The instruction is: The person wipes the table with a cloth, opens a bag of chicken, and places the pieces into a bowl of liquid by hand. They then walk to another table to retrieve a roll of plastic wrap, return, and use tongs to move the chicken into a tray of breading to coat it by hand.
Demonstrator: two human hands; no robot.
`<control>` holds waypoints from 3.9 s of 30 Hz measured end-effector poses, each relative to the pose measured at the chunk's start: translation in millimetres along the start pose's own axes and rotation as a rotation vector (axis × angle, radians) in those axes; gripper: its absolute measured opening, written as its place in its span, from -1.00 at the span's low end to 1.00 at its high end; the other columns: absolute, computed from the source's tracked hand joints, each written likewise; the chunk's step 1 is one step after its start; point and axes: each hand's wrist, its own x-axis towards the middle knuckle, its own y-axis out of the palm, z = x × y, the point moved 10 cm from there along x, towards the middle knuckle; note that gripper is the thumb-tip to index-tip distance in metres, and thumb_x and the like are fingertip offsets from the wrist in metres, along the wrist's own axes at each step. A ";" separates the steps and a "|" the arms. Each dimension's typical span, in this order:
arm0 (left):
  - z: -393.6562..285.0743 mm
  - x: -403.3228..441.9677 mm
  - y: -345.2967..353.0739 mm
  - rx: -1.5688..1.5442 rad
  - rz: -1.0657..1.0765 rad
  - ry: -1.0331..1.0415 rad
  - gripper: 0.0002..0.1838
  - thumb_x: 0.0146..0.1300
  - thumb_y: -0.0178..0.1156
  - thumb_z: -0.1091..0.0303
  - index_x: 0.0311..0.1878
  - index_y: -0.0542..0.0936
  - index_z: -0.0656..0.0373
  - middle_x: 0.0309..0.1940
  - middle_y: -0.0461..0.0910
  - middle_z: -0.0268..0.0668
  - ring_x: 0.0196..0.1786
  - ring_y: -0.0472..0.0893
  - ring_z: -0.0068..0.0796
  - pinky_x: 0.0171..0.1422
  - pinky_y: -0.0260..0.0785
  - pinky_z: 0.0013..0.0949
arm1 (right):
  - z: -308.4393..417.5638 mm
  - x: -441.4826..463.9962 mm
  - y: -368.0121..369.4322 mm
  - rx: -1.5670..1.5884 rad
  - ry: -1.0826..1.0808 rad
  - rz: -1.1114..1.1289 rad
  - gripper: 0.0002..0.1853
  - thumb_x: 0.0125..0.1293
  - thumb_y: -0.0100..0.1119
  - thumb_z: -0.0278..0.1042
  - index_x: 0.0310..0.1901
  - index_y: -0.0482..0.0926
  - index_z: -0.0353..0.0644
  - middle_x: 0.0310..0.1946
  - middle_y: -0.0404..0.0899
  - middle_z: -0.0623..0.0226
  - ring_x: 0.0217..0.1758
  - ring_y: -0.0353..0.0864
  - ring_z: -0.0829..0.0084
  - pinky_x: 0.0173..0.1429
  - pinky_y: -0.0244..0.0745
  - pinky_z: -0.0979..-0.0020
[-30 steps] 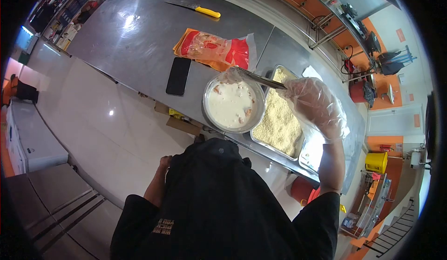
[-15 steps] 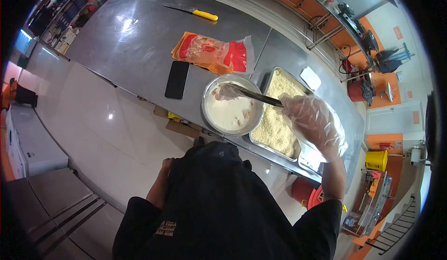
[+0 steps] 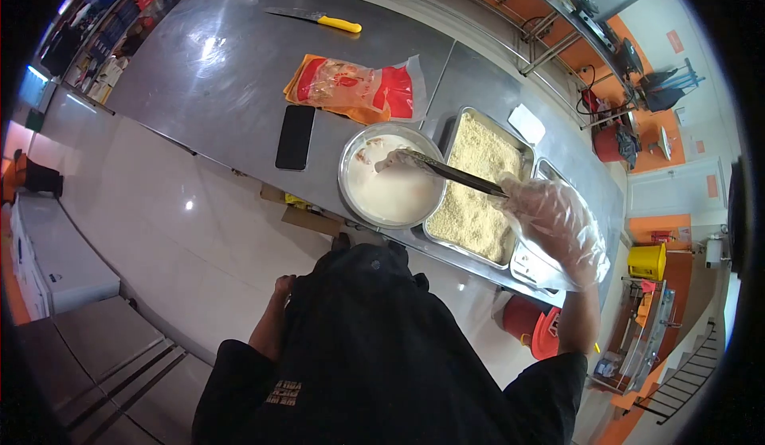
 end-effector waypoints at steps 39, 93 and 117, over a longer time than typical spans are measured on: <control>-44.8 -159.9 133.4 -0.678 -0.210 -0.463 -0.61 0.20 0.02 0.09 -0.03 0.41 0.16 -0.19 0.55 -0.09 -0.24 0.61 -0.15 -0.18 0.44 -0.07 | -142.4 -116.5 222.1 0.806 0.741 -0.009 -0.52 0.32 -0.03 -0.06 0.01 0.46 -0.37 -0.16 0.56 -0.09 -0.09 0.58 0.11 0.04 0.44 0.21; -311.7 -21.4 -144.4 -0.509 -1.202 -0.201 -0.31 0.30 -0.20 -0.11 0.13 0.27 0.45 0.06 0.38 0.18 0.13 0.38 0.11 0.20 0.22 -0.07 | -41.4 -50.0 341.0 0.123 -0.295 0.234 -0.67 0.23 -0.02 -0.10 -0.22 0.50 -0.24 -0.45 0.54 0.23 -0.43 0.54 0.38 -0.33 0.46 0.38; -319.1 -31.8 -147.1 -0.313 -1.336 -0.269 -0.33 0.28 -0.23 -0.12 -0.04 0.40 0.45 -0.11 0.45 0.29 0.00 0.43 0.27 0.17 0.22 0.02 | -154.3 -30.3 315.6 0.244 0.497 0.423 -0.43 0.33 -0.20 0.08 0.22 0.29 -0.16 0.24 0.24 0.02 0.25 0.31 0.09 0.35 0.16 0.18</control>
